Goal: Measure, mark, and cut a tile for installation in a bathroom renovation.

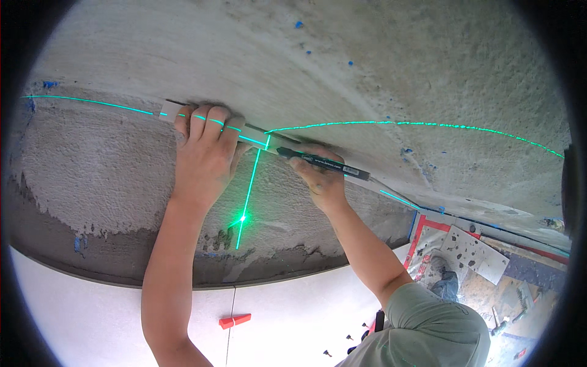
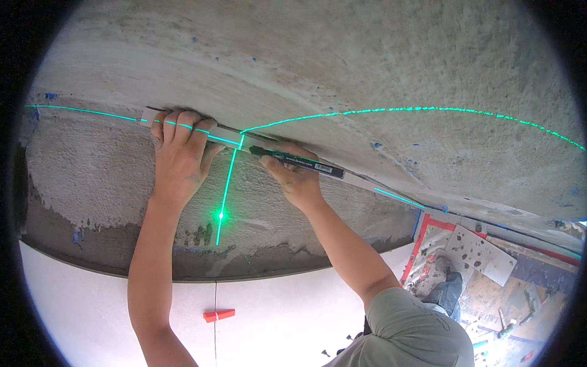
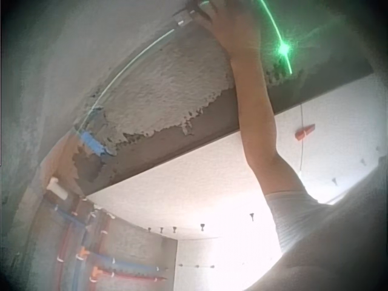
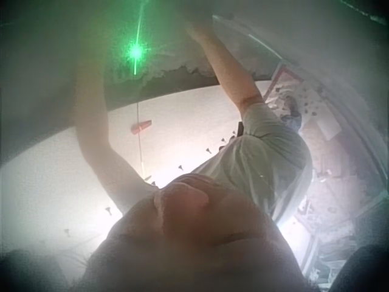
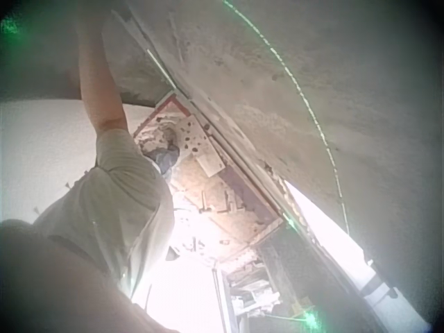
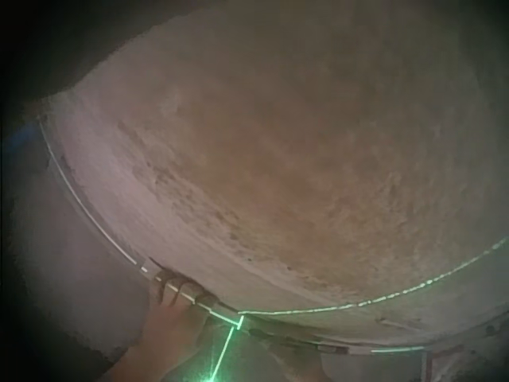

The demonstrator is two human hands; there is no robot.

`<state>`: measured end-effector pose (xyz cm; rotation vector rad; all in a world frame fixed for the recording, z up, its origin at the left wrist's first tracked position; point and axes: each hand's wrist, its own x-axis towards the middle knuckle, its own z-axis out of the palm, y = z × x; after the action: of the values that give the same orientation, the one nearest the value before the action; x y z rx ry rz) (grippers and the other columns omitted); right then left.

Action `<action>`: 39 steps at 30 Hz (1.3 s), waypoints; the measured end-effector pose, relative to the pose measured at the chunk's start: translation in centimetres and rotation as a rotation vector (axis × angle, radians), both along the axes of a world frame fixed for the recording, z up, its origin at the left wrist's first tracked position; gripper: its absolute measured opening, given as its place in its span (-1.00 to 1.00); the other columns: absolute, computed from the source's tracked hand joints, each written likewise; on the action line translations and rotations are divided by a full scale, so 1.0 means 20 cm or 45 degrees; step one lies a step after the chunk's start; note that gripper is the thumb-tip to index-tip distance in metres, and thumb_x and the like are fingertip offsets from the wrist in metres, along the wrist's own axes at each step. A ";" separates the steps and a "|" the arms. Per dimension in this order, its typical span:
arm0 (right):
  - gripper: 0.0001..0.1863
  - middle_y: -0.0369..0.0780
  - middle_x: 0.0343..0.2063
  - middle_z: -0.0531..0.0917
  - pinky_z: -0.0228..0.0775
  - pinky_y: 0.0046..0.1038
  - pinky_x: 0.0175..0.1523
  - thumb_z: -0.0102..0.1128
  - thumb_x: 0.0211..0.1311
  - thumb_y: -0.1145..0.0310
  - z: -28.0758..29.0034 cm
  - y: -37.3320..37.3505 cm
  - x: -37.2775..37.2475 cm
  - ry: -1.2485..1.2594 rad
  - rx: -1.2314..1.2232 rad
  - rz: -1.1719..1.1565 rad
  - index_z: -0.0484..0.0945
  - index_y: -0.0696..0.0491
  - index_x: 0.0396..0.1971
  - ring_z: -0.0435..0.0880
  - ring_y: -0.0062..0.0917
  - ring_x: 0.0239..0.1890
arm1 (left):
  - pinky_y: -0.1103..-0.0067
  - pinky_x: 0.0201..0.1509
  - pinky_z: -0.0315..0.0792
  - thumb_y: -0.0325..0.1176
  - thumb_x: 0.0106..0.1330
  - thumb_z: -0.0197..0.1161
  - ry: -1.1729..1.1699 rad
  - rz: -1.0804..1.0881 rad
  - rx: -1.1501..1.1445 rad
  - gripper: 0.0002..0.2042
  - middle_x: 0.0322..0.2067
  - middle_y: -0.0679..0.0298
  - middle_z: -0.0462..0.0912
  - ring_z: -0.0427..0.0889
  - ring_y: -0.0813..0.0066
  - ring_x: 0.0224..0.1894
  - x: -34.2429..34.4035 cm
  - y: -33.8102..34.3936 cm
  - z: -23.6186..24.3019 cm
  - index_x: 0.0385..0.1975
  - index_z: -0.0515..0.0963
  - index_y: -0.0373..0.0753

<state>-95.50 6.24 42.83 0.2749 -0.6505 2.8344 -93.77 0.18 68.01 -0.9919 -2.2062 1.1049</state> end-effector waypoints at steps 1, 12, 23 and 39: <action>-0.73 -0.22 -0.24 0.80 0.55 -0.52 -0.01 0.49 0.24 0.40 -0.04 0.00 -0.01 -0.017 0.061 0.020 0.73 0.19 -0.11 0.70 -0.61 -0.20 | 0.02 0.41 0.18 -0.27 0.03 0.55 0.003 -0.004 0.000 -0.53 0.02 0.20 0.45 0.39 0.06 0.21 0.00 0.01 0.00 -0.03 0.60 -0.17; -0.72 -0.26 -0.32 0.78 0.49 -0.54 -0.09 0.53 0.21 0.34 0.01 0.04 0.00 -0.033 0.065 0.038 0.75 0.17 -0.15 0.67 -0.61 -0.24 | 0.00 0.40 0.17 -0.27 0.02 0.55 -0.017 -0.015 0.015 -0.52 0.02 0.20 0.44 0.38 0.06 0.21 0.01 0.01 0.01 -0.02 0.59 -0.19; -0.78 -0.20 -0.28 0.74 0.47 -0.44 -0.06 0.28 0.41 0.30 -0.15 0.11 0.03 0.205 -0.237 -0.030 0.67 0.19 -0.21 0.68 -0.51 -0.24 | 0.01 0.41 0.18 -0.23 0.02 0.56 -0.024 -0.004 0.032 -0.51 0.03 0.19 0.45 0.39 0.06 0.21 -0.01 0.01 -0.01 -0.03 0.59 -0.17; -0.30 -0.02 -0.03 0.65 0.53 -0.18 -0.08 0.56 0.06 0.10 -0.54 0.48 0.29 0.101 1.636 -0.695 0.54 0.08 0.18 0.67 -0.17 -0.19 | 0.15 0.49 0.18 -0.10 0.10 0.47 -0.066 0.062 -0.170 -0.61 -0.16 0.33 0.61 0.54 0.34 0.11 0.23 0.18 0.14 -0.12 0.59 -0.10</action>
<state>-89.65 15.80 32.13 0.3115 -2.0364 1.5457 -89.09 3.75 70.75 -1.0372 -2.2323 1.2763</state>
